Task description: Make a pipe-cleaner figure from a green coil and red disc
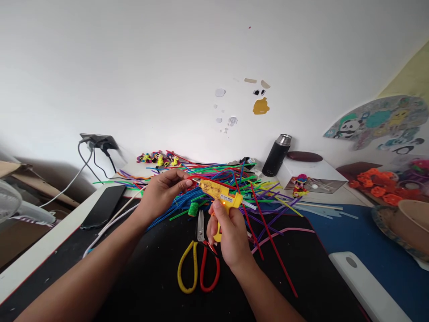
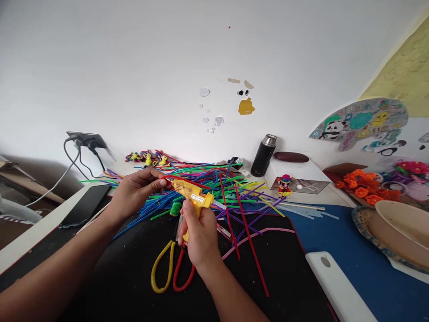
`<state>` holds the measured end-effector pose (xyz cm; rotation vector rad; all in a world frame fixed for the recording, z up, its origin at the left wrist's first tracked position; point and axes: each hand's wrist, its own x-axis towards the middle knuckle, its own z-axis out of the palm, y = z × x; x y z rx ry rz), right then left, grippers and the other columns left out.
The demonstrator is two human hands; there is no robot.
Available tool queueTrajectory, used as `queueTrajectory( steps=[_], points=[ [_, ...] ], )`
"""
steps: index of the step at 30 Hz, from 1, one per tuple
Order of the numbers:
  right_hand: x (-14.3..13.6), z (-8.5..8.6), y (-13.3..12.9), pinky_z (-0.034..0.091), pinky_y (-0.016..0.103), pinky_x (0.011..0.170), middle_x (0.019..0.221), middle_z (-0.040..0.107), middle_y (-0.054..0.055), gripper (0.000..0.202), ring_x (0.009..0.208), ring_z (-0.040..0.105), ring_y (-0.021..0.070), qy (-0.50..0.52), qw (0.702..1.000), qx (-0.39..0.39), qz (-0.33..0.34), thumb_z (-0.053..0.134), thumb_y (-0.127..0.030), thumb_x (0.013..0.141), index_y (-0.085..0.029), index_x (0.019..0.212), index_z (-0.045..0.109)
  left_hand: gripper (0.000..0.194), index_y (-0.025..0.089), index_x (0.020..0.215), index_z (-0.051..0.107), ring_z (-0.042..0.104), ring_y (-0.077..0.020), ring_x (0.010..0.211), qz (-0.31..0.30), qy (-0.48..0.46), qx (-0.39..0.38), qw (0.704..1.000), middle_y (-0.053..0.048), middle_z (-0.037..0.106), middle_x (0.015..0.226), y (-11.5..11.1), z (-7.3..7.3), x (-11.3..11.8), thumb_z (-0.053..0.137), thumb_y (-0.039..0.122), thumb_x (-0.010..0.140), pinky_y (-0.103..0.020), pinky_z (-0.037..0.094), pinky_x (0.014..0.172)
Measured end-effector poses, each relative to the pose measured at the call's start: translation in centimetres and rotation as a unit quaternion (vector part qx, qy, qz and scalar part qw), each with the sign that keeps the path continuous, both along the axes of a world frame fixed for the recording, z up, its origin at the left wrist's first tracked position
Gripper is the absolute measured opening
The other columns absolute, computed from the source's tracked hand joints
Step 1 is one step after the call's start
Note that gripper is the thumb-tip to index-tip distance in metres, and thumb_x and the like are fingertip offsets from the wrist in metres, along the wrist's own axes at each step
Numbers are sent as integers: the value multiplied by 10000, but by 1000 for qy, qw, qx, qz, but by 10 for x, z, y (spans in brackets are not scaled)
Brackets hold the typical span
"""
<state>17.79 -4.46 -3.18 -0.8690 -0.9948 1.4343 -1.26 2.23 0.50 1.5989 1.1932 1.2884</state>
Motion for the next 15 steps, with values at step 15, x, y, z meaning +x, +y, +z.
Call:
queueTrajectory(
  steps=[15],
  points=[
    [-1, -4, -2, 292, 212, 386, 389, 471, -40, 668, 353, 446, 94, 6, 1000, 0, 3, 706, -811, 897, -198, 660, 587, 376, 197, 854, 754, 627, -188, 687, 13, 57, 37, 998, -35, 742, 760, -1, -1, -2, 841, 562, 846, -295, 488, 649]
  ],
)
